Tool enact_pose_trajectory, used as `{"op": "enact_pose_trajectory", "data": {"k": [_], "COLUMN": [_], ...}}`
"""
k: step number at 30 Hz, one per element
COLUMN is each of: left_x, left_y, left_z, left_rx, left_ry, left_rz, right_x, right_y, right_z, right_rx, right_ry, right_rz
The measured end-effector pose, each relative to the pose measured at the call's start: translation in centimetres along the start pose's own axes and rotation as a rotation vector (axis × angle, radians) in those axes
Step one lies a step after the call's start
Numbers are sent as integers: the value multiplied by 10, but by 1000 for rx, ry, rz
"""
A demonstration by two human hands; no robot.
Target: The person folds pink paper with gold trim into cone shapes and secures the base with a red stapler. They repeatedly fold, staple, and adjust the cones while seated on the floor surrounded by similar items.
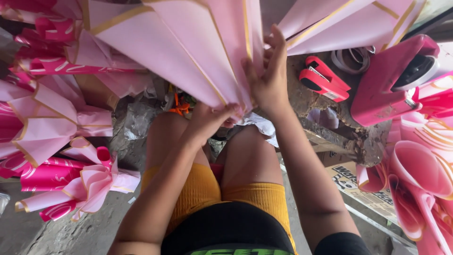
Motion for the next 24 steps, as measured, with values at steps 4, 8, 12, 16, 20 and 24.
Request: {"op": "enact_pose_trajectory", "data": {"k": [4,8,12,16,20,24], "left_x": [-26,-59,-106,-89,-69,-59], "left_y": [2,25,46,61,48,64], "left_z": [-16,-31,-44,-103,-114,-105], "left_rx": [-222,-185,438,903,991,961], "left_ry": [-210,-503,-330,-784,-1028,-898], "left_rz": [-20,-94,-537,-667,-549,-426], "right_x": [-17,-63,-46,-20,-43,-104], "right_y": [-35,-53,-62,-60,-67,-61], "right_z": [-15,29,-2,-30,-19,54], "right_rx": [50,-261,-336,-451,-541,-504], "right_ry": [42,446,859,922,855,386], "right_rz": [-5,-49,217,280,114,-132]}}
Point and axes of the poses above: each hand's wrist, its own y-axis away from the middle knuckle, its own x-axis out of the palm, z = x × y, the point moved 10 cm from there along -y, towards the middle knuckle, and after that the axes turned 1 degree about x, right-handed, at the moved point
